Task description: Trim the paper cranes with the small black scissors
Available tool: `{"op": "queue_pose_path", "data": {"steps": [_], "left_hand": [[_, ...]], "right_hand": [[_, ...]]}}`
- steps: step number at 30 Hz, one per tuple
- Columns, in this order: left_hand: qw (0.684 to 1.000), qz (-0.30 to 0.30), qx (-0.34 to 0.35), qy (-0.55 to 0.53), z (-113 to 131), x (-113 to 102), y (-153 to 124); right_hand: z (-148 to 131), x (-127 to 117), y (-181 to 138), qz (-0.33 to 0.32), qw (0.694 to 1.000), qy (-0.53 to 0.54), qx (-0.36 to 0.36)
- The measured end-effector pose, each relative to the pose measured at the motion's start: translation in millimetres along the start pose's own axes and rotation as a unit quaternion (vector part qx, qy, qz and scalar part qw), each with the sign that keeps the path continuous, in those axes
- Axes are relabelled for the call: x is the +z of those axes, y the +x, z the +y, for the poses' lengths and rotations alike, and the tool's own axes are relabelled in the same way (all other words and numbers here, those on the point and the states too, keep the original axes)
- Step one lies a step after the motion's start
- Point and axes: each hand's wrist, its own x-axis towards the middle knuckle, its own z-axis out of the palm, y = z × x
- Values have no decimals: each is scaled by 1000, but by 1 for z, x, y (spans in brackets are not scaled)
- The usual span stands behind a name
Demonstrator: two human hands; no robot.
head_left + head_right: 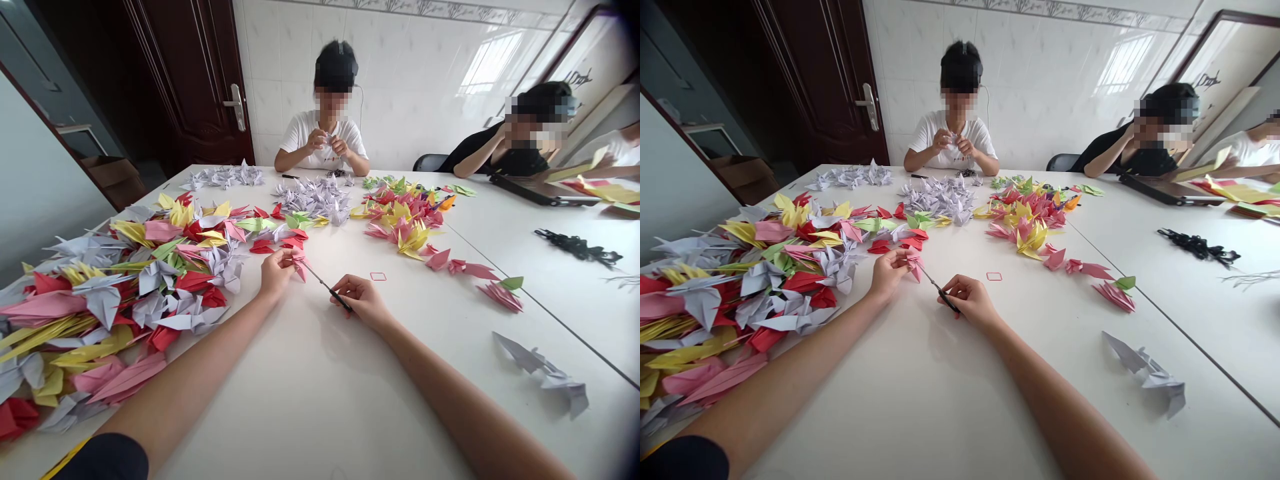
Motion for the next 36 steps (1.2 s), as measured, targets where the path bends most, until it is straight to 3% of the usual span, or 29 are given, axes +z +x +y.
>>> {"op": "queue_pose_path", "data": {"steps": [17, 21, 27, 36], "left_hand": [[999, 5, 1, 34, -1, -1, 0], [999, 13, 16, 48, -5, -2, 1], [996, 43, 13, 72, -4, -1, 2], [998, 48, 5, 50, -7, -2, 3]], "right_hand": [[-2, 2, -2, 20, 999, -28, 0], [-3, 5, -4, 72, 992, -101, -39], [-4, 9, -6, 112, 950, -268, -118], [-3, 9, -7, 104, 938, -297, -142]]}}
